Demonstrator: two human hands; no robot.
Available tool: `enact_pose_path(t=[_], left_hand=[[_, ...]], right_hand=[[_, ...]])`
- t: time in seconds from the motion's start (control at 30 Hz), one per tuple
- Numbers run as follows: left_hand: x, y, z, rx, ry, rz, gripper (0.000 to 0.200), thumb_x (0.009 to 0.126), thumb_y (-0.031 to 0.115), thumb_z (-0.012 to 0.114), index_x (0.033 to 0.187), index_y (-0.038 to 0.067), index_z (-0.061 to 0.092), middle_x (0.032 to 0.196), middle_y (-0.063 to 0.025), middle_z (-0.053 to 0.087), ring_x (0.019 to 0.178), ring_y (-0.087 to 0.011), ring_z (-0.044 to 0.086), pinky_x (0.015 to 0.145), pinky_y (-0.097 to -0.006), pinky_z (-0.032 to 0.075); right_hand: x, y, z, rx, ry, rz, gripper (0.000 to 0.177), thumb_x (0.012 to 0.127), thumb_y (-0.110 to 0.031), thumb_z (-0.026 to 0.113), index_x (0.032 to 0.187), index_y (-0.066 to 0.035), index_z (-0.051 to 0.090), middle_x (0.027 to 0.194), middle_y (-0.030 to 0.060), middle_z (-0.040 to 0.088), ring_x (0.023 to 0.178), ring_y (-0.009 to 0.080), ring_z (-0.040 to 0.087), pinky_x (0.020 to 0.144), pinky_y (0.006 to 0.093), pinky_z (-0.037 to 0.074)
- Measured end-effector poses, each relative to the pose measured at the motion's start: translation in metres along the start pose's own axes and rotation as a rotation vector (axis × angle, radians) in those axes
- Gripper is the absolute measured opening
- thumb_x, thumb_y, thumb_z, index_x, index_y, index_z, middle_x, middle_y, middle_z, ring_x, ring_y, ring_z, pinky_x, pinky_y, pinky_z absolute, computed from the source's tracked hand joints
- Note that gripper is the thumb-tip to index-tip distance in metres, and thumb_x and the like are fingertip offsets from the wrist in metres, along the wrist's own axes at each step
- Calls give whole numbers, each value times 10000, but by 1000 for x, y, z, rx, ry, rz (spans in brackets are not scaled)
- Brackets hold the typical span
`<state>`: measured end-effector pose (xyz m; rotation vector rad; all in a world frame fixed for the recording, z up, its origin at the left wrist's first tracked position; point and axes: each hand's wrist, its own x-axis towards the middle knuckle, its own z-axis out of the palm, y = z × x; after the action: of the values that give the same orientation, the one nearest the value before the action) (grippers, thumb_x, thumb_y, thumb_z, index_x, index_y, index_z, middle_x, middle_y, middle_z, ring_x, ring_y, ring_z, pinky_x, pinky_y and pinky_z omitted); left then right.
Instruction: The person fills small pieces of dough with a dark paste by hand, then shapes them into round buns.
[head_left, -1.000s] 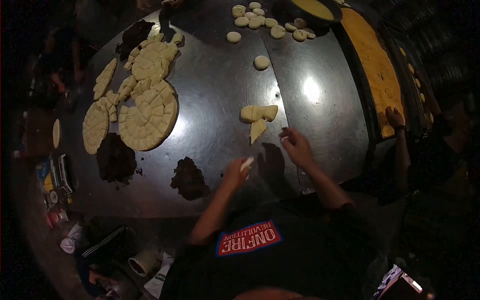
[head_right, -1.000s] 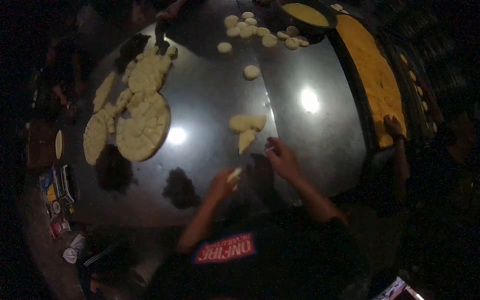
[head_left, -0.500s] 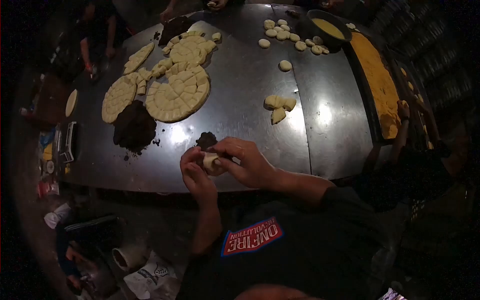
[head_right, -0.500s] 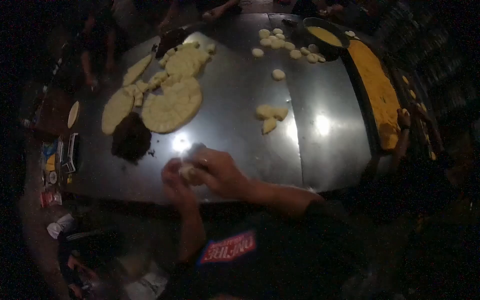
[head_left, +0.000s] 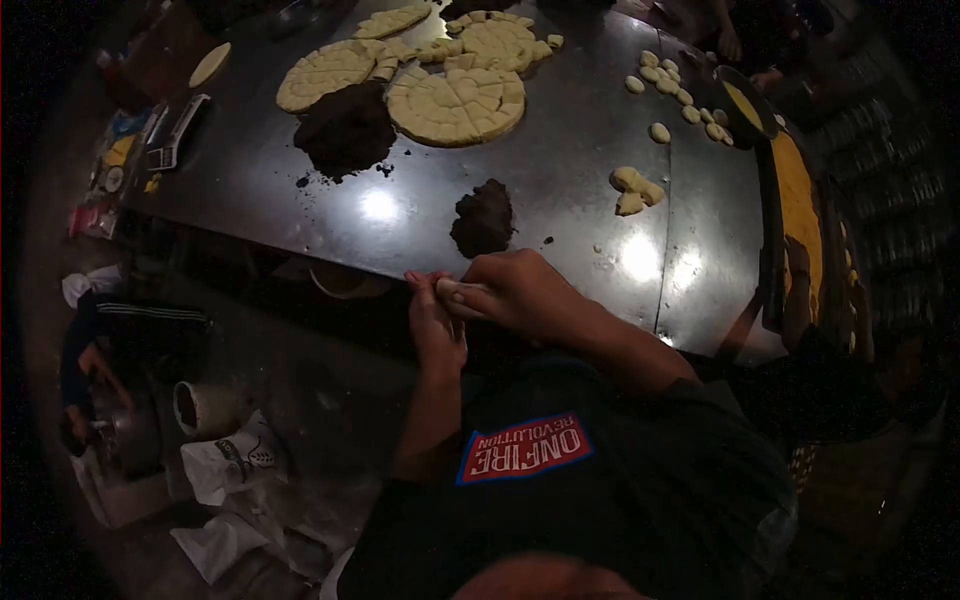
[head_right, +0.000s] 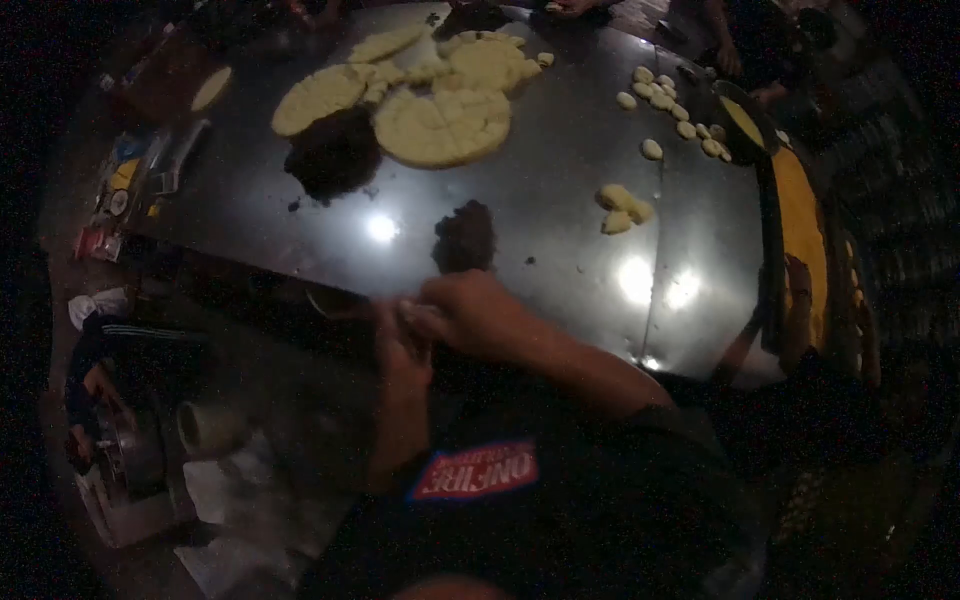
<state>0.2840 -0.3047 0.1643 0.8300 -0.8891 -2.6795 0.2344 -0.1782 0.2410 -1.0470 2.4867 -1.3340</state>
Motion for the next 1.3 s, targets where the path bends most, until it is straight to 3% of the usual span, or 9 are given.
enact_pose_path(t=[0.17, 0.3, 0.47, 0.57, 0.83, 1.03, 1.13, 1.2, 1.3], left_hand=[[36, -29, -41, 196, -30, -197, 507, 959, 479, 382, 1137, 27, 526, 1047, -91, 590, 978, -164, 570, 756, -261, 478], [49, -40, -77, 23, -140, -66, 414, 984, 370, 389, 1159, 14, 508, 1081, -122, 586, 1007, -211, 579, 828, -301, 497], [48, -39, -110, -47, -51, -86, 397, 982, 298, 414, 1217, -19, 461, 1145, -138, 565, 1069, -251, 564, 942, -375, 477], [44, -35, -103, -19, 102, -125, 411, 988, 303, 392, 1229, -25, 450, 1182, -147, 549, 1083, -255, 558, 936, -370, 479], [71, -53, -62, 9, 159, -120, 429, 996, 322, 355, 1232, -24, 450, 1190, -139, 543, 1105, -260, 539, 956, -383, 465], [83, -27, 1, 121, 9, -19, 459, 1001, 342, 326, 1282, -12, 411, 1269, -144, 494, 1170, -280, 490, 1010, -396, 407], [84, -14, 9, 27, -78, 77, 466, 1001, 353, 320, 1286, -6, 405, 1284, -145, 481, 1186, -287, 477, 1024, -396, 388], [83, -10, 6, 15, -119, 82, 463, 1002, 353, 315, 1283, -3, 407, 1289, -146, 475, 1196, -292, 468, 1030, -399, 379], [72, -20, 8, -70, -239, 42, 445, 1005, 339, 311, 1288, 8, 399, 1285, -147, 482, 1195, -283, 471, 1025, -394, 379]], right_hand=[[-27, 32, 74, -438, -92, -123, 399, 725, -27, 580, 1120, 11, 539, 1221, 211, 477, 1177, 403, 425, 953, 458, 380], [-42, 87, 72, 150, -137, -161, 465, 724, 100, 467, 1178, 17, 528, 1254, 222, 477, 1176, 407, 463, 987, 415, 397], [-11, 181, 31, -357, 104, 53, 424, 756, -58, 628, 1173, -20, 560, 1248, 156, 532, 1089, 351, 529, 913, 393, 460], [-8, 263, 54, -595, -21, -276, 422, 756, -140, 638, 1163, -44, 576, 1163, 149, 570, 1060, 326, 543, 856, 403, 491], [-9, 265, 76, -381, 70, -141, 308, 731, -173, 656, 994, -15, 626, 995, 101, 581, 922, 271, 555, 790, 375, 477], [-9, 273, 62, -444, -127, -77, 223, 753, -155, 617, 942, -44, 655, 943, 121, 602, 849, 299, 578, 764, 386, 479], [-10, 252, 28, -194, -167, 179, 170, 791, -147, 609, 907, -44, 677, 869, 134, 639, 797, 286, 612, 749, 363, 487], [-15, 225, 11, 282, -47, 655, 155, 832, -158, 612, 874, -32, 693, 808, 136, 658, 786, 233, 634, 733, 328, 491], [-15, 172, -3, 440, -13, 519, 136, 841, -139, 632, 902, -35, 695, 839, 128, 660, 822, 169, 625, 723, 294, 486]])
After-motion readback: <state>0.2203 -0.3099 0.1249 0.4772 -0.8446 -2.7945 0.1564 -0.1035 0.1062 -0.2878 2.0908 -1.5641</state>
